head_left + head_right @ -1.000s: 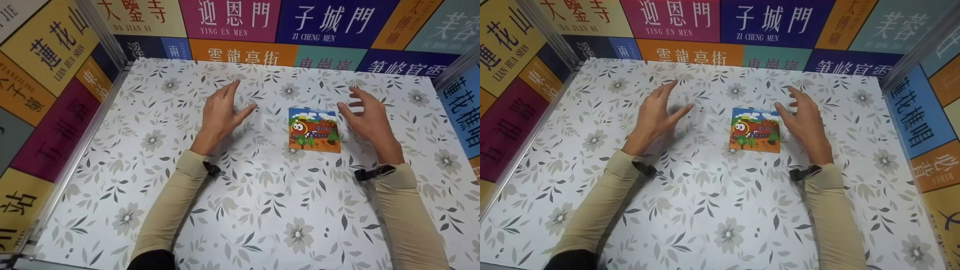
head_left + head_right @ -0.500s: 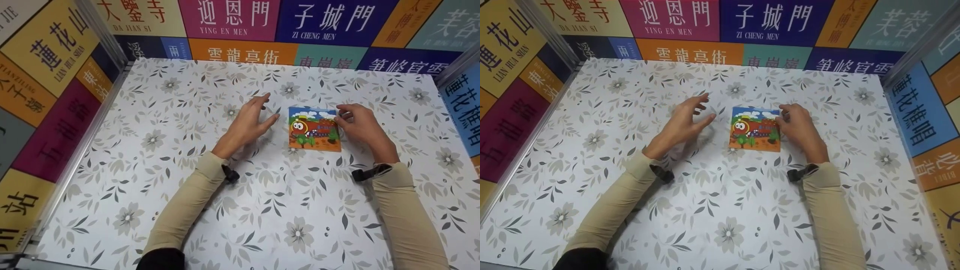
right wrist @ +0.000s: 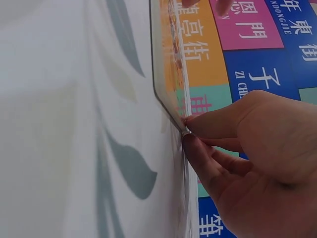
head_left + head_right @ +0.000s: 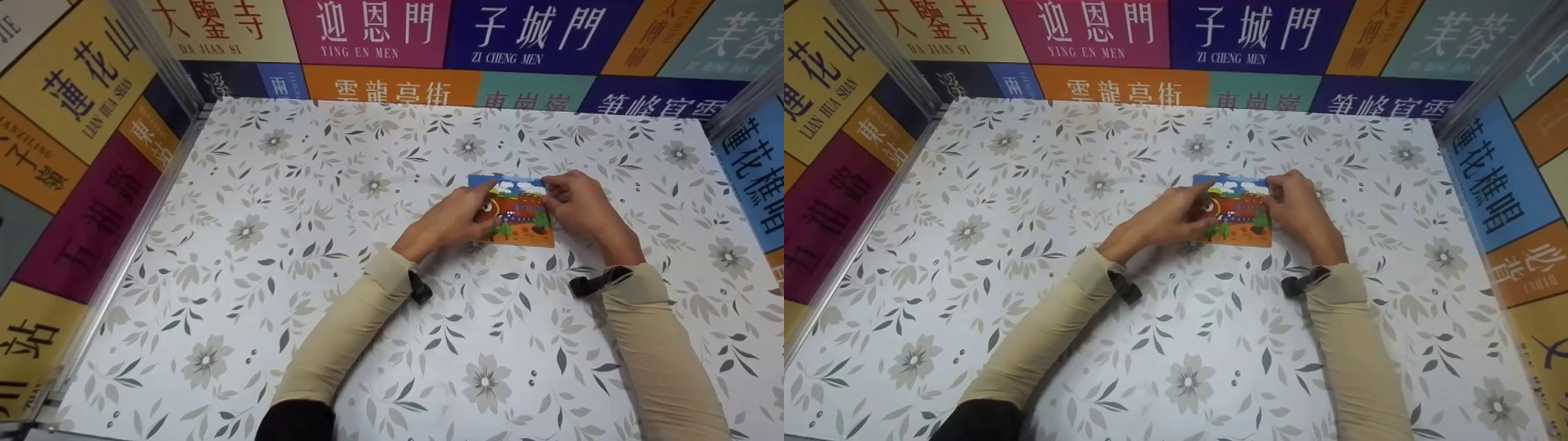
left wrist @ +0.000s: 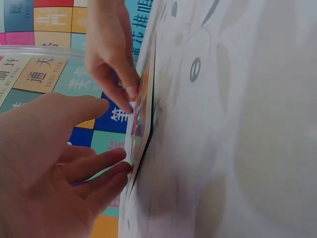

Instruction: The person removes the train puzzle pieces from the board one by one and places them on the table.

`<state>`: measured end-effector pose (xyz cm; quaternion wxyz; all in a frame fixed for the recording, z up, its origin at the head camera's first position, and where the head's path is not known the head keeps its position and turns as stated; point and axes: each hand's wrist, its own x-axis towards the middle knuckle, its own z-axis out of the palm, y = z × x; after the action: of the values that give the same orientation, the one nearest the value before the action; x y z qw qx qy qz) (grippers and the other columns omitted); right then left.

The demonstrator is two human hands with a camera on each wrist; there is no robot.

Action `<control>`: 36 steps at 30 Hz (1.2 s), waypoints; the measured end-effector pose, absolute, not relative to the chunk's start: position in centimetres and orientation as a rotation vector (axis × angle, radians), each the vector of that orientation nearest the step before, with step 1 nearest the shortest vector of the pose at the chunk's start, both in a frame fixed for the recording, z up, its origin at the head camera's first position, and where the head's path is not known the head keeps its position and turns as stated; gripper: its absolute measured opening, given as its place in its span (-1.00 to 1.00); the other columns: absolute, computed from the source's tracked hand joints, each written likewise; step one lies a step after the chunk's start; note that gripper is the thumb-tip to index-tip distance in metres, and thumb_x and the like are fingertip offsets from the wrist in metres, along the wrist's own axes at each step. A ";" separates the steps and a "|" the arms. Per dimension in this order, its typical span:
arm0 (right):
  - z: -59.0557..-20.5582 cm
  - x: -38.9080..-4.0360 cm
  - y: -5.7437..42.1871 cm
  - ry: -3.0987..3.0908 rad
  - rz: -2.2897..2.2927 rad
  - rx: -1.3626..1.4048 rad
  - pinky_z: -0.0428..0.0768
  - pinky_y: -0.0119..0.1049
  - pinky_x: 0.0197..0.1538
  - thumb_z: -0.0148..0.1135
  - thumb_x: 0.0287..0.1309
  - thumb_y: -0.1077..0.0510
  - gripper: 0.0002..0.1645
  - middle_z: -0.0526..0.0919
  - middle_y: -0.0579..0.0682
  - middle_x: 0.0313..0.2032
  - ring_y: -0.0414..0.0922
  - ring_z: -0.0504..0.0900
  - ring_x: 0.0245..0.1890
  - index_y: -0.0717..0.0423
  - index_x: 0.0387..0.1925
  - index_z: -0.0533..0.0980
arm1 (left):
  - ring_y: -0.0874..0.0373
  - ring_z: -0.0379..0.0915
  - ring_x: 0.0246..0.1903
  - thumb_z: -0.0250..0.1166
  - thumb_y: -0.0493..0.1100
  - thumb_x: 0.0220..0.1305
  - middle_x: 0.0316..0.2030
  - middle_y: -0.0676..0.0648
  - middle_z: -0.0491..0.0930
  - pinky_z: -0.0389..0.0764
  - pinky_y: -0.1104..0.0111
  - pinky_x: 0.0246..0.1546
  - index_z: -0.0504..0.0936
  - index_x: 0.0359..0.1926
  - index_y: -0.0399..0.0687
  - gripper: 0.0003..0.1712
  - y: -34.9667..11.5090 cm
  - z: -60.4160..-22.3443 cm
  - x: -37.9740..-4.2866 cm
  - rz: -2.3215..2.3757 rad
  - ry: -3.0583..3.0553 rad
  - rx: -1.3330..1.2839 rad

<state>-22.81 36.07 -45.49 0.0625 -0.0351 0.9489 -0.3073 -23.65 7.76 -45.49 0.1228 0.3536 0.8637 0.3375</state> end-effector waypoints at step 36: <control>-45.6 -22.8 36.2 2.834 -0.947 -0.100 0.62 0.21 0.31 0.20 0.53 0.26 -0.39 0.54 0.32 0.15 0.25 0.65 0.18 0.30 0.52 0.42 | 0.14 0.55 0.31 0.18 0.24 0.62 0.39 0.03 0.55 0.62 0.24 0.29 0.44 0.55 0.28 -0.40 14.6 -46.6 -26.4 0.649 2.743 0.754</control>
<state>-22.76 36.24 -45.60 0.0760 -0.0332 0.9452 -0.3158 -26.45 14.55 -46.61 0.1117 0.2569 0.9342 0.2209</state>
